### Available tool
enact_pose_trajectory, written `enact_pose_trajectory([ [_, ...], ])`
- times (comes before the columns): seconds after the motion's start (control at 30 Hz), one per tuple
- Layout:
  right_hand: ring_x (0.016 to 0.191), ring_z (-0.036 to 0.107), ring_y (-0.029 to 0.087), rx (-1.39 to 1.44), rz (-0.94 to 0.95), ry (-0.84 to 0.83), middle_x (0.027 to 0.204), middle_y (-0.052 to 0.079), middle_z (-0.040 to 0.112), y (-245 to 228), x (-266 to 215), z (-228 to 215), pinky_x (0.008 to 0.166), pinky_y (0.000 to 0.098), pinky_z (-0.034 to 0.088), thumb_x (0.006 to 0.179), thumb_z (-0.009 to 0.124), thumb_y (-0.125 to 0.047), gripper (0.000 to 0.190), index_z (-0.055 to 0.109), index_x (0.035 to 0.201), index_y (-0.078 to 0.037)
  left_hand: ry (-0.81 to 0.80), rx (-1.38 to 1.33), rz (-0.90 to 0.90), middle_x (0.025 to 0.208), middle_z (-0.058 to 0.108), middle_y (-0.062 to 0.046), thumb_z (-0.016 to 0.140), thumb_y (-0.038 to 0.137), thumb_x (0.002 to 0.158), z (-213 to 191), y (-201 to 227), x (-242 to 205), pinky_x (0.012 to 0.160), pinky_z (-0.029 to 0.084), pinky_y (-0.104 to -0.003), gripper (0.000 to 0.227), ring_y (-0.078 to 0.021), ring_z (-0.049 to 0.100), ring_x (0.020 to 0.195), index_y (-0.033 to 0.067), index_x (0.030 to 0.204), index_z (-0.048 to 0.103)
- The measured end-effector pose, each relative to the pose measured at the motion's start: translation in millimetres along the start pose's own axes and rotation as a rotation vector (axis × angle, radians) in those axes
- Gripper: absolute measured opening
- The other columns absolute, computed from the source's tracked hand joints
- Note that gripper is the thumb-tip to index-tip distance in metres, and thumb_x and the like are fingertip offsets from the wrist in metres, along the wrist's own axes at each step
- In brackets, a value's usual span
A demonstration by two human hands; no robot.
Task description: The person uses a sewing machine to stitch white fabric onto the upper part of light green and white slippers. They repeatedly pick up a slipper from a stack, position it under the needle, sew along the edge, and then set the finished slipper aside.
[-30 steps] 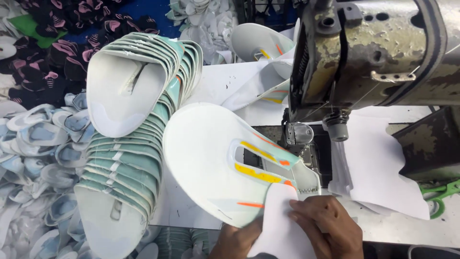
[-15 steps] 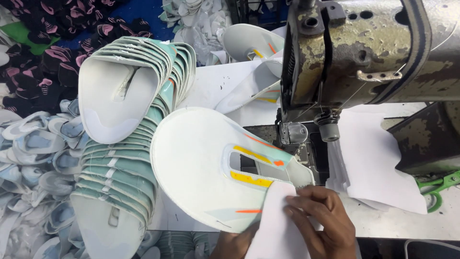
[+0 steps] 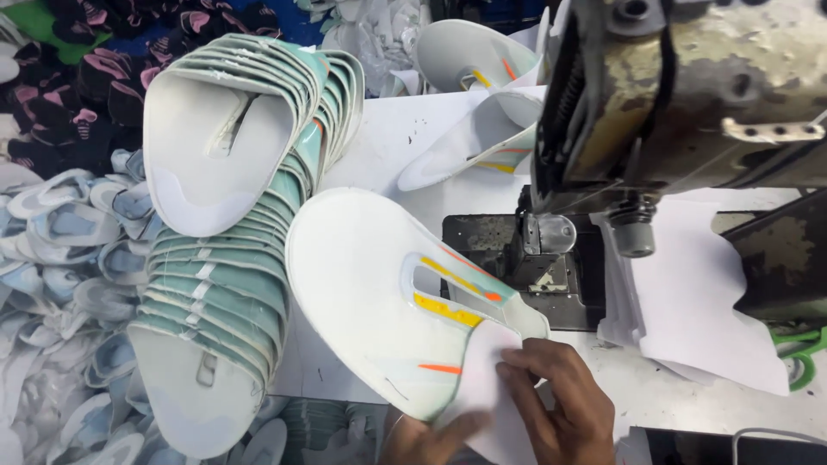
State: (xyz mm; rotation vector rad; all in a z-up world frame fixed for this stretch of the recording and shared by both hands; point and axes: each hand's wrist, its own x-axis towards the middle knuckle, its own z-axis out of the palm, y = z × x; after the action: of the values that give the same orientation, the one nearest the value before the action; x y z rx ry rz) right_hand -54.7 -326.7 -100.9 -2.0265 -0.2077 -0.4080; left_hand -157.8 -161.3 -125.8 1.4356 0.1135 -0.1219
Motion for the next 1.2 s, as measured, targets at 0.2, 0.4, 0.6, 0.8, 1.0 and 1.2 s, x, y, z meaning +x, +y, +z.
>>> enact_pose_trajectory([
  [0.2, 0.083, 0.071, 0.013, 0.221, 0.285, -0.184, 0.104, 0.008, 0.073, 21, 16, -7, 0.066, 0.0269, 0.055, 0.082, 0.078, -0.003, 0.018, 0.078, 0.099, -0.006, 0.027, -0.059, -0.066, 0.136, 0.069, -0.021, 0.075, 0.013, 0.089, -12, 25, 89, 0.106, 0.051, -0.041, 0.054, -0.0281, 0.067, 0.124, -0.0076, 0.137, 0.06],
  [0.4, 0.087, 0.065, 0.01, 0.619, 0.547, -0.253, 0.1, 0.007, 0.072, 49, 43, -3, 0.075, 0.0276, 0.056, 0.088, 0.077, -0.001, 0.013, 0.065, 0.093, -0.001, 0.083, -0.152, -0.274, 0.138, 0.067, -0.018, 0.076, 0.014, 0.081, -3, 45, 112, 0.107, 0.049, -0.037, 0.067, -0.0233, 0.066, 0.126, 0.0036, 0.144, 0.055],
  [0.6, 0.088, 0.071, 0.013, 0.467, 0.705, -0.127, 0.096, 0.008, 0.08, 46, 83, -8, 0.08, 0.0284, 0.058, 0.089, 0.07, -0.003, 0.025, 0.08, 0.112, -0.001, -0.171, 0.158, -0.419, 0.102, 0.08, -0.022, 0.071, 0.023, 0.086, -16, 102, 187, 0.079, 0.061, -0.039, 0.046, -0.028, 0.077, 0.088, -0.0031, 0.124, 0.07],
  [0.8, 0.087, 0.075, 0.018, 0.464, 0.849, -0.006, 0.105, 0.012, 0.081, 20, 111, -9, 0.081, 0.0324, 0.063, 0.091, 0.068, -0.004, 0.028, 0.078, 0.117, -0.002, -0.38, 0.177, -0.362, 0.105, 0.079, -0.014, 0.077, 0.017, 0.081, -25, 113, 251, 0.084, 0.061, -0.036, 0.048, -0.0218, 0.077, 0.092, -0.0016, 0.124, 0.068],
  [1.0, 0.089, 0.075, 0.02, 0.613, 0.753, 0.074, 0.105, 0.014, 0.079, 32, 108, 3, 0.078, 0.0363, 0.066, 0.092, 0.066, -0.001, 0.026, 0.076, 0.115, 0.003, -0.537, 0.225, -0.289, 0.109, 0.078, -0.014, 0.08, 0.015, 0.079, -31, 113, 279, 0.091, 0.057, -0.036, 0.05, -0.0214, 0.073, 0.1, -0.0033, 0.124, 0.069],
  [1.2, 0.077, 0.072, 0.022, 0.623, 0.687, 0.049, 0.085, 0.019, 0.073, 39, 94, 2, 0.072, 0.0349, 0.061, 0.097, 0.068, -0.011, 0.013, 0.07, 0.102, 0.002, -0.524, 0.188, -0.358, 0.112, 0.076, -0.012, 0.082, 0.015, 0.077, -33, 115, 283, 0.093, 0.055, -0.035, 0.053, -0.0209, 0.071, 0.104, -0.0025, 0.125, 0.068],
])
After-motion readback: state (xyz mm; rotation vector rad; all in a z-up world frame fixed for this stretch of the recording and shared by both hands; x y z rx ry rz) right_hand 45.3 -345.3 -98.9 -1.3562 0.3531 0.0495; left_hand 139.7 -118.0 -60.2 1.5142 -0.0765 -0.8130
